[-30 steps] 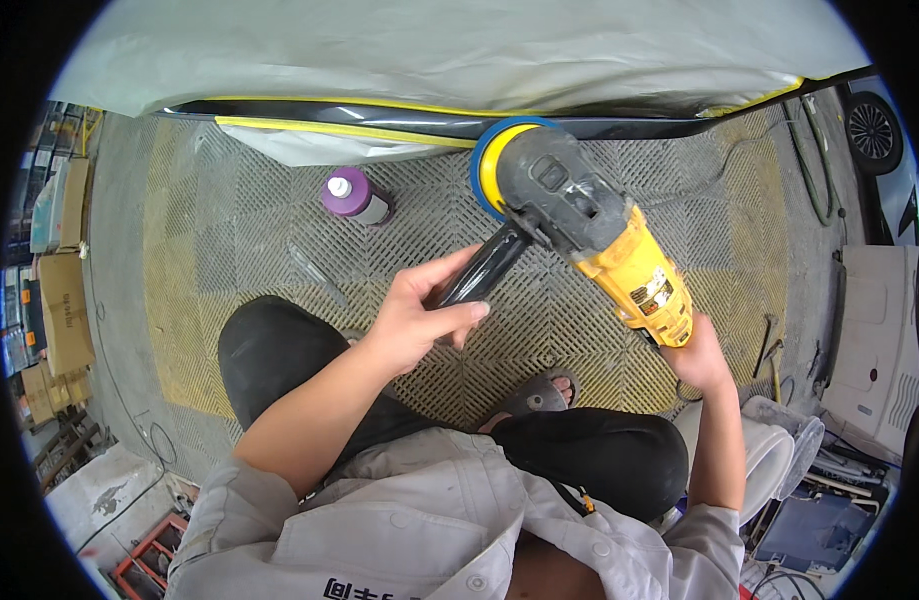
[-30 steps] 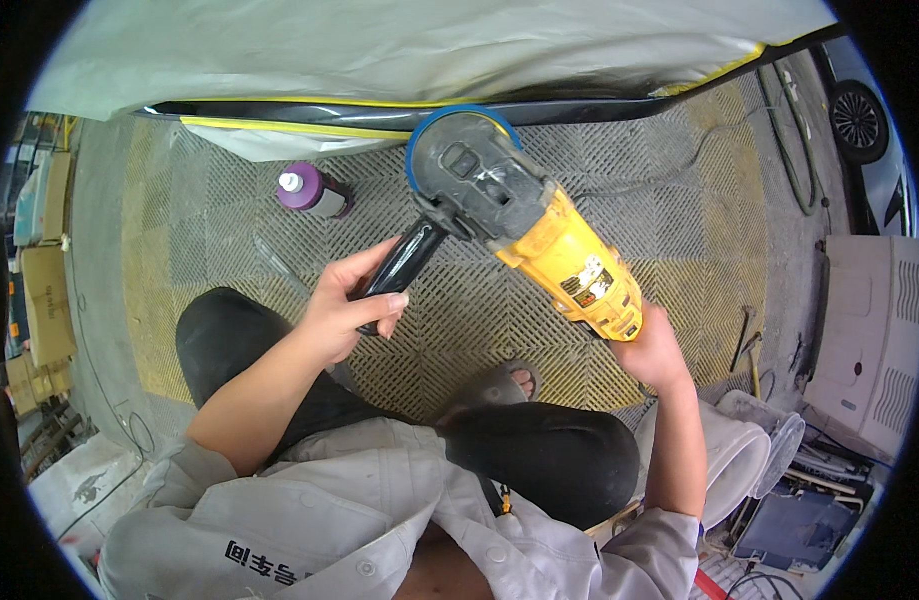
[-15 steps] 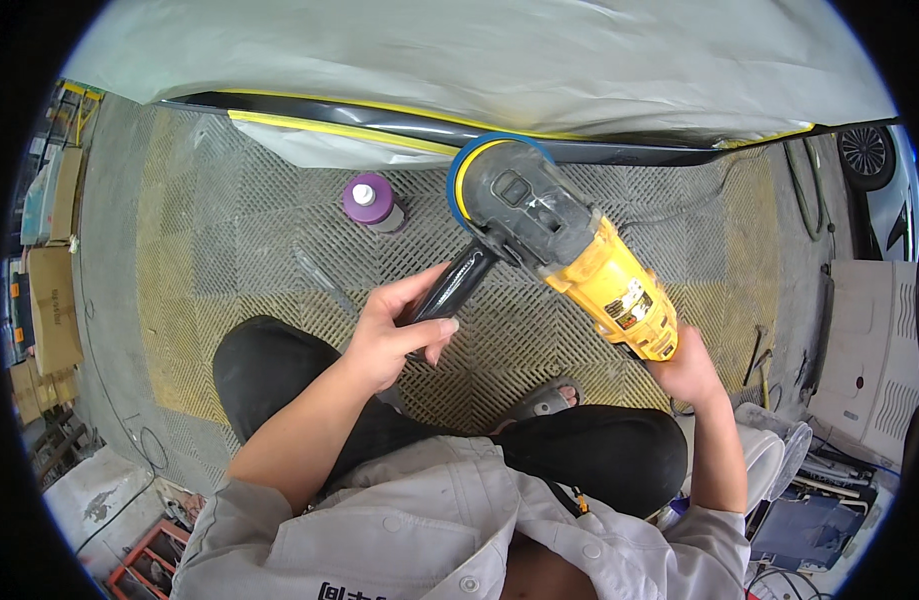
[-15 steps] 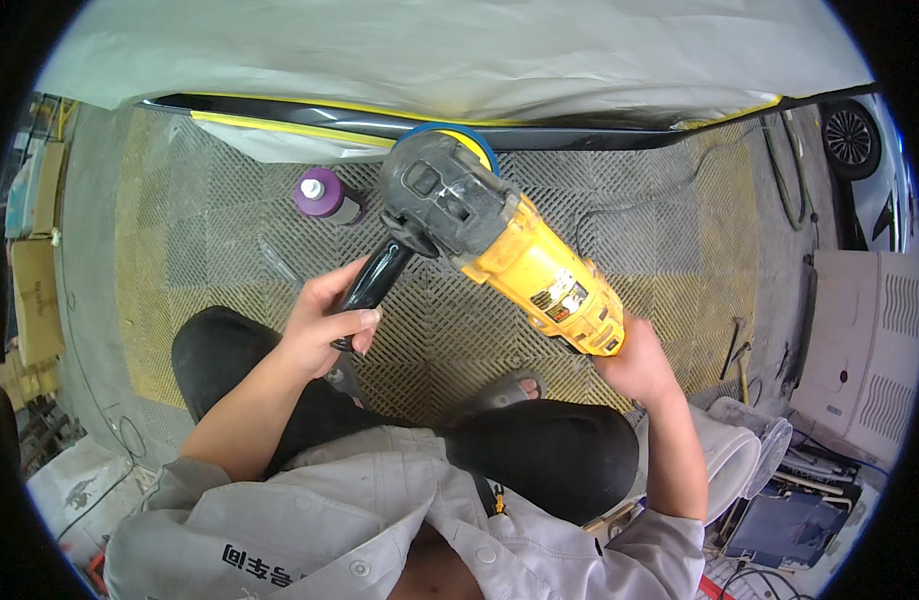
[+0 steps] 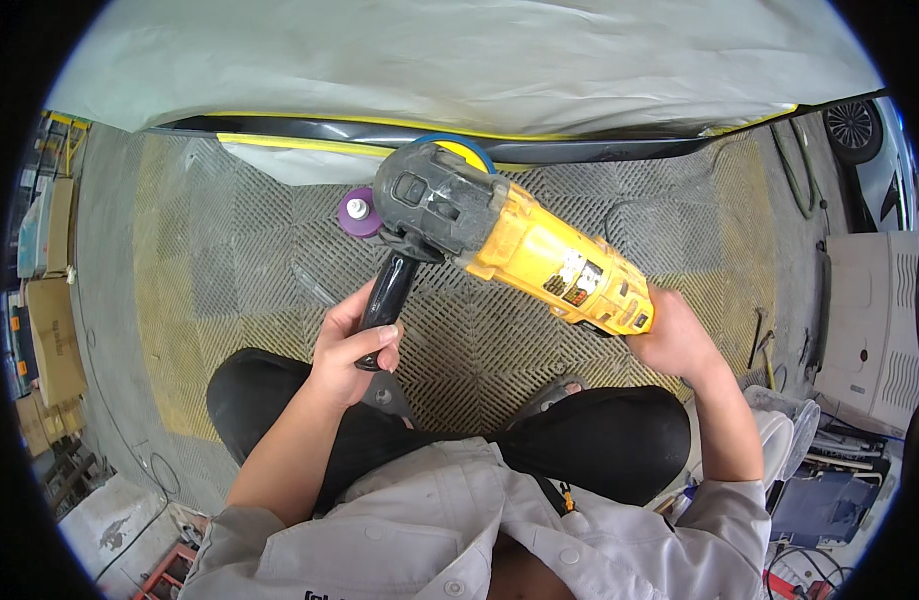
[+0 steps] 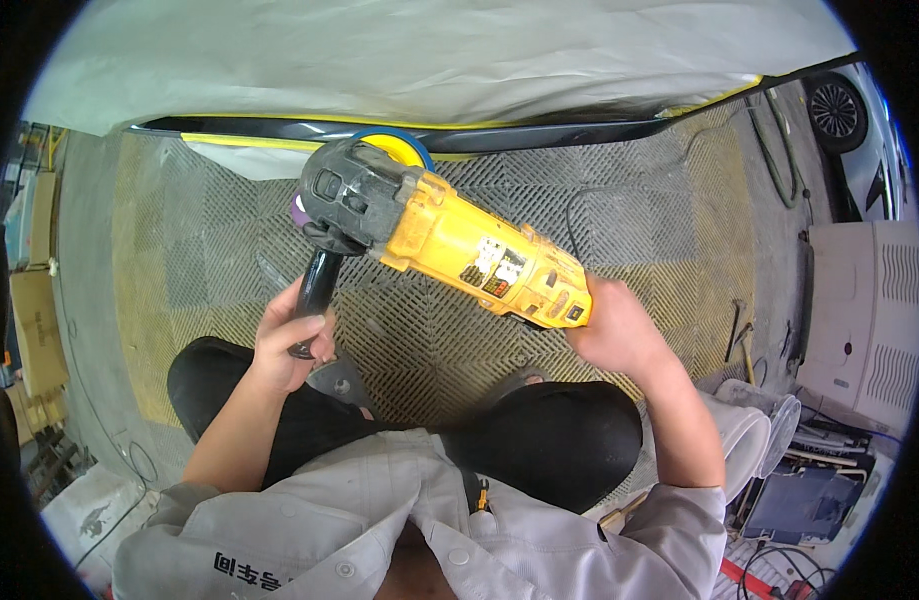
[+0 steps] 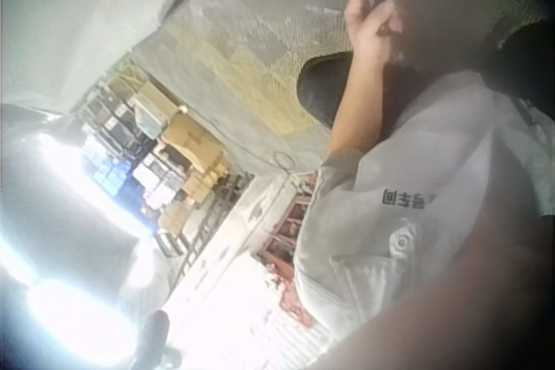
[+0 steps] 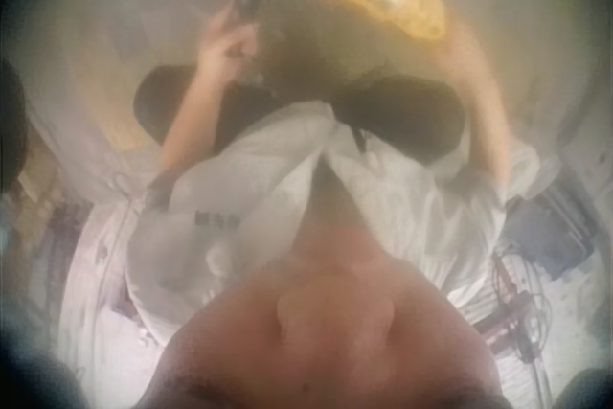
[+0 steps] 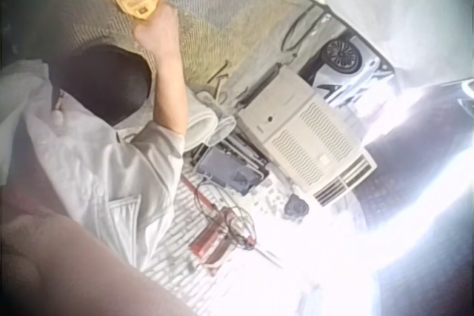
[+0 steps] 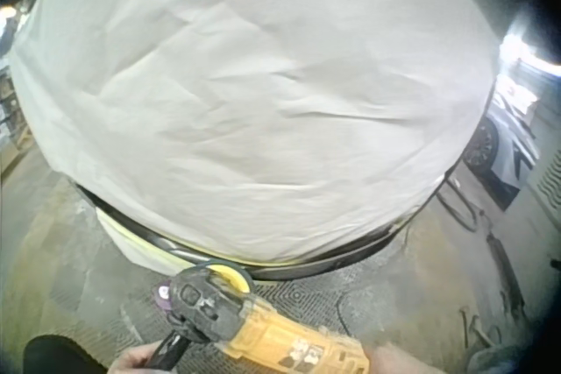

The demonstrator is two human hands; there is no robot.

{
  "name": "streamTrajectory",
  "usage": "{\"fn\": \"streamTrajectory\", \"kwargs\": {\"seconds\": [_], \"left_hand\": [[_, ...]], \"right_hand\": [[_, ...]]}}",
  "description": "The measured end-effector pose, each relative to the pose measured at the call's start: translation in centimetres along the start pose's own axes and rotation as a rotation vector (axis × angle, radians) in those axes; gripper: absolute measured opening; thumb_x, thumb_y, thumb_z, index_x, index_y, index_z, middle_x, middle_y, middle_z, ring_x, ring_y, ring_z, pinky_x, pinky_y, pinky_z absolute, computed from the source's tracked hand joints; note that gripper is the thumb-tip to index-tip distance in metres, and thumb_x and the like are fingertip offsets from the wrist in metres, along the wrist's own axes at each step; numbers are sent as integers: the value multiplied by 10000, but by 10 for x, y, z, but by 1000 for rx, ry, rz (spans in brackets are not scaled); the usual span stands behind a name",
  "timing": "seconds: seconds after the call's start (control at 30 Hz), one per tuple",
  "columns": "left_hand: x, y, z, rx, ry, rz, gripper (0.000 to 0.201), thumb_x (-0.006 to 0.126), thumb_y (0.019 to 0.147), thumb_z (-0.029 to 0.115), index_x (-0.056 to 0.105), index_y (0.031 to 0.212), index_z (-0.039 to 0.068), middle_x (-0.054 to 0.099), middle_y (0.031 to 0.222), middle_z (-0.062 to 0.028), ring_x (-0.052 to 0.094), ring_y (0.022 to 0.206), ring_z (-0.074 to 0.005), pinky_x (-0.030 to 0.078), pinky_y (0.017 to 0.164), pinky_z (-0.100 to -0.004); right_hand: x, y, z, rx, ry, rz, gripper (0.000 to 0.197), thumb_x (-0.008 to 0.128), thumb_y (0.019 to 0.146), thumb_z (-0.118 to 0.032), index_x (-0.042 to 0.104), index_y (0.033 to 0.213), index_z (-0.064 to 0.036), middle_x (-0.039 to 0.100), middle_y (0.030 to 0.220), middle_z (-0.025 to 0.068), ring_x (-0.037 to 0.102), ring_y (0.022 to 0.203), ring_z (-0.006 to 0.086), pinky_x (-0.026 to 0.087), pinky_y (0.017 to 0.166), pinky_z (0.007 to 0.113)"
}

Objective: The person uses a yellow electric polisher with a blue pad to polish the black car bumper. They repeatedly apply a purple liquid compound from a bottle onto the bumper and continue polishing the surface.

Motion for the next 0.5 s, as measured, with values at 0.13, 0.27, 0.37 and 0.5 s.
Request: {"fn": "streamTrajectory", "kwargs": {"seconds": [0.13, 0.27, 0.37, 0.5], "left_hand": [[14, 6, -11, -27, 4, -90, 639, 684, 939, 74, 490, 1541, -17, 577, 769, -57, 556, 622, -124, 505, 608, -286], [33, 19, -26, -38, 109, -161, 719, 708, 945, 53, 440, 1608, -19, 601, 840, -65, 569, 658, -120, 500, 626, -283], [51, 30, -37, -31, 118, -181, 721, 746, 933, -8, 493, 1607, -3, 676, 925, -42, 603, 671, -94, 498, 625, -249], [80, 51, -47, -18, 173, -226, 712, 760, 926, -29, 519, 1596, -4, 691, 926, -35, 608, 670, -91, 503, 621, -249]], "right_hand": [[-7, -18, 9, 66, 59, 16, 320, 706, 851, -38, 694, 1159, 49, 765, 1035, 274, 740, 1061, 454, 600, 909, 454], [-1, -39, 41, 117, 107, 65, 347, 722, 855, -37, 700, 1193, 40, 772, 1068, 265, 751, 1089, 429, 597, 924, 424], [9, -50, 74, 84, 169, 140, 355, 707, 875, -11, 697, 1225, 50, 787, 1091, 252, 780, 1102, 358, 589, 939, 395], [19, -59, 118, 57, 260, 228, 350, 692, 894, 18, 703, 1242, 52, 806, 1133, 216, 784, 1110, 280, 581, 960, 369]]}}
Point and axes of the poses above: each hand's wrist, its own y-axis towards the middle knuckle, its own x-axis out of the palm, z = x × y, the point moved 4 cm from there along y, towards the middle knuckle
